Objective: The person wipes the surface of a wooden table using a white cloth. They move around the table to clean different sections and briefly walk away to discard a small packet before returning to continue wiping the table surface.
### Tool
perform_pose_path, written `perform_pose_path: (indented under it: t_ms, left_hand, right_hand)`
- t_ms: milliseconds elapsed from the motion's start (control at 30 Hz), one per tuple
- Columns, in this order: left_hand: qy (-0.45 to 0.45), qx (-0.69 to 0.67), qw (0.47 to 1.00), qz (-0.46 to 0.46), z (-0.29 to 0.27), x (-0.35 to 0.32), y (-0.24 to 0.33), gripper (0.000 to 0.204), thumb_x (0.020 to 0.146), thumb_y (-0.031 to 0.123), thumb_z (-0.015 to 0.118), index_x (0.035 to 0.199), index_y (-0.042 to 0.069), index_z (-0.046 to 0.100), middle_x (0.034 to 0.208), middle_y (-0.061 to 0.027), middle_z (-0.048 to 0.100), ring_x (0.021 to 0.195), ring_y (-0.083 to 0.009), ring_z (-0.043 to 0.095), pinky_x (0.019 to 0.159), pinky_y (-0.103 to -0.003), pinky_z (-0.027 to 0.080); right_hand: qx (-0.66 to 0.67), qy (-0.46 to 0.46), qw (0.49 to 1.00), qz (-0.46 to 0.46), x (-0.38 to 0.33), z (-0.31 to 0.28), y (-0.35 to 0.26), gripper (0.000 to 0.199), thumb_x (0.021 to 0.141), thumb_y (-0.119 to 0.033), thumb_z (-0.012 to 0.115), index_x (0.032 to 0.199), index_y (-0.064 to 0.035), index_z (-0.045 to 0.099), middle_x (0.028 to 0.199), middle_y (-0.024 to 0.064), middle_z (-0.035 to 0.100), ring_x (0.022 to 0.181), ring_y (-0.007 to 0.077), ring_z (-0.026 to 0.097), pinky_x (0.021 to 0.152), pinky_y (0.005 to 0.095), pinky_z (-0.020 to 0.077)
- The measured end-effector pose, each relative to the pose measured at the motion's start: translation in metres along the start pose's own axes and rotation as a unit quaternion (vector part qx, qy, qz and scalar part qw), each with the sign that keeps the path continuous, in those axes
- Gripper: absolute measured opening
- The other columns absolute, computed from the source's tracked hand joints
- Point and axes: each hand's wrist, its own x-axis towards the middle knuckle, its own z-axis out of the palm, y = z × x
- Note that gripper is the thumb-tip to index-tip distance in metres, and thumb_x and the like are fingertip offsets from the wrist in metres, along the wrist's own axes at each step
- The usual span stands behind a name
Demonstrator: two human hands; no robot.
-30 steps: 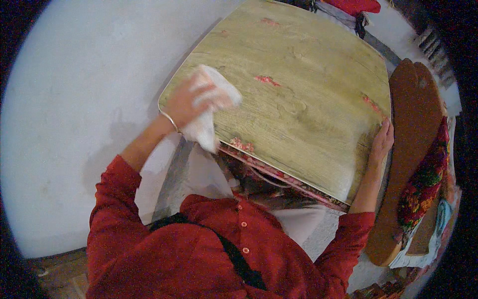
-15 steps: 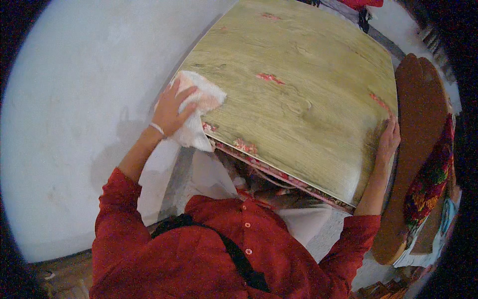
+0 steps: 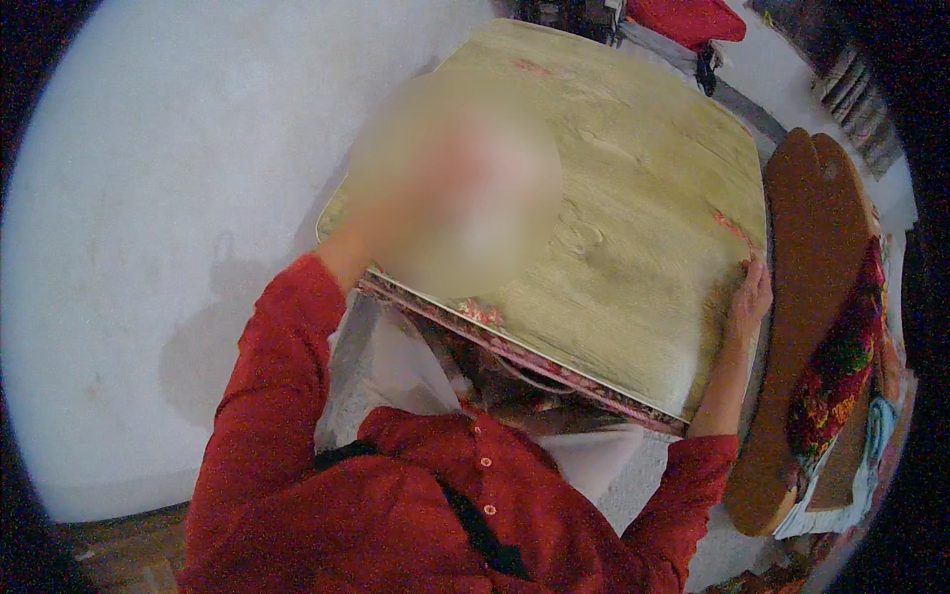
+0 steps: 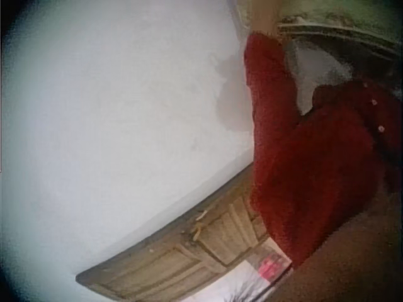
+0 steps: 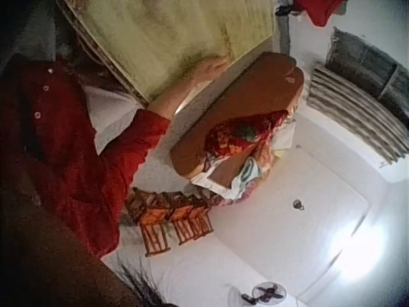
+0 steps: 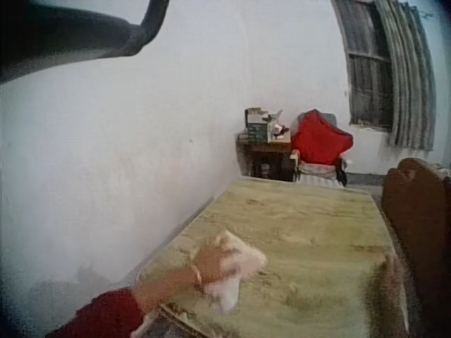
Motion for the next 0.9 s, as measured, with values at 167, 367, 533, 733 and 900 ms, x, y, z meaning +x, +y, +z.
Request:
perform_pose_path:
  t_ms: [167, 367, 533, 733, 900]
  left_hand:
    - [-0.033, -0.128, 0.988, 0.082, -0.036, -0.068, 0.010, 0.051, 0.082, 0.049, 0.053, 0.121, 0.017, 0.055, 0.132, -0.0186, 0.044, 0.124, -0.0366, 0.038, 0.102, -0.045, 0.029]
    - [-0.031, -0.002, 0.994, -0.104, 0.009, -0.046, -0.111, 0.052, 0.081, 0.052, 0.053, 0.122, 0.018, 0.055, 0.133, -0.0098, 0.045, 0.124, -0.0339, 0.038, 0.102, -0.047, 0.027]
    - [-0.049, 0.022, 0.969, -0.240, 0.011, 0.045, -0.059, 0.052, 0.082, 0.056, 0.047, 0.121, 0.023, 0.055, 0.130, -0.0073, 0.049, 0.121, -0.0311, 0.041, 0.098, -0.049, 0.033]
    - [-0.001, -0.203, 0.979, 0.020, 0.012, 0.002, 0.034, 0.048, 0.077, 0.045, 0.060, 0.117, 0.019, 0.057, 0.126, -0.0143, 0.050, 0.119, -0.0335, 0.042, 0.100, -0.044, 0.034]
    - [0.015, -0.063, 0.997, 0.037, -0.036, -0.070, 0.019, 0.047, 0.076, 0.040, 0.063, 0.118, 0.021, 0.058, 0.122, -0.0158, 0.051, 0.119, -0.0337, 0.041, 0.101, -0.044, 0.032]
  right_hand:
    - [-0.029, 0.044, 0.995, -0.085, 0.010, -0.009, 0.029, 0.047, 0.093, -0.041, 0.044, 0.098, 0.0018, 0.063, 0.090, 0.0134, 0.064, 0.079, 0.0233, 0.057, 0.071, 0.0347, 0.0450]
    - [-0.001, -0.002, 0.994, -0.105, 0.007, 0.009, 0.019, 0.044, 0.093, -0.037, 0.045, 0.113, -0.0004, 0.059, 0.094, 0.0134, 0.064, 0.081, 0.0227, 0.058, 0.073, 0.0331, 0.0456]
    - [-0.012, -0.012, 0.998, -0.068, 0.016, -0.001, 0.032, 0.041, 0.095, -0.031, 0.042, 0.111, 0.0029, 0.059, 0.100, 0.0054, 0.061, 0.091, 0.0153, 0.054, 0.085, 0.0282, 0.0411]
    - [0.008, -0.024, 0.999, -0.046, 0.006, 0.002, 0.014, 0.039, 0.095, -0.029, 0.043, 0.111, 0.0029, 0.059, 0.104, 0.0071, 0.062, 0.093, 0.0157, 0.055, 0.086, 0.0277, 0.0411]
    - [-0.021, -0.002, 0.999, -0.032, 0.007, -0.008, 0.019, 0.039, 0.095, -0.028, 0.042, 0.110, 0.0034, 0.060, 0.100, 0.0087, 0.063, 0.091, 0.0165, 0.056, 0.084, 0.0278, 0.0420]
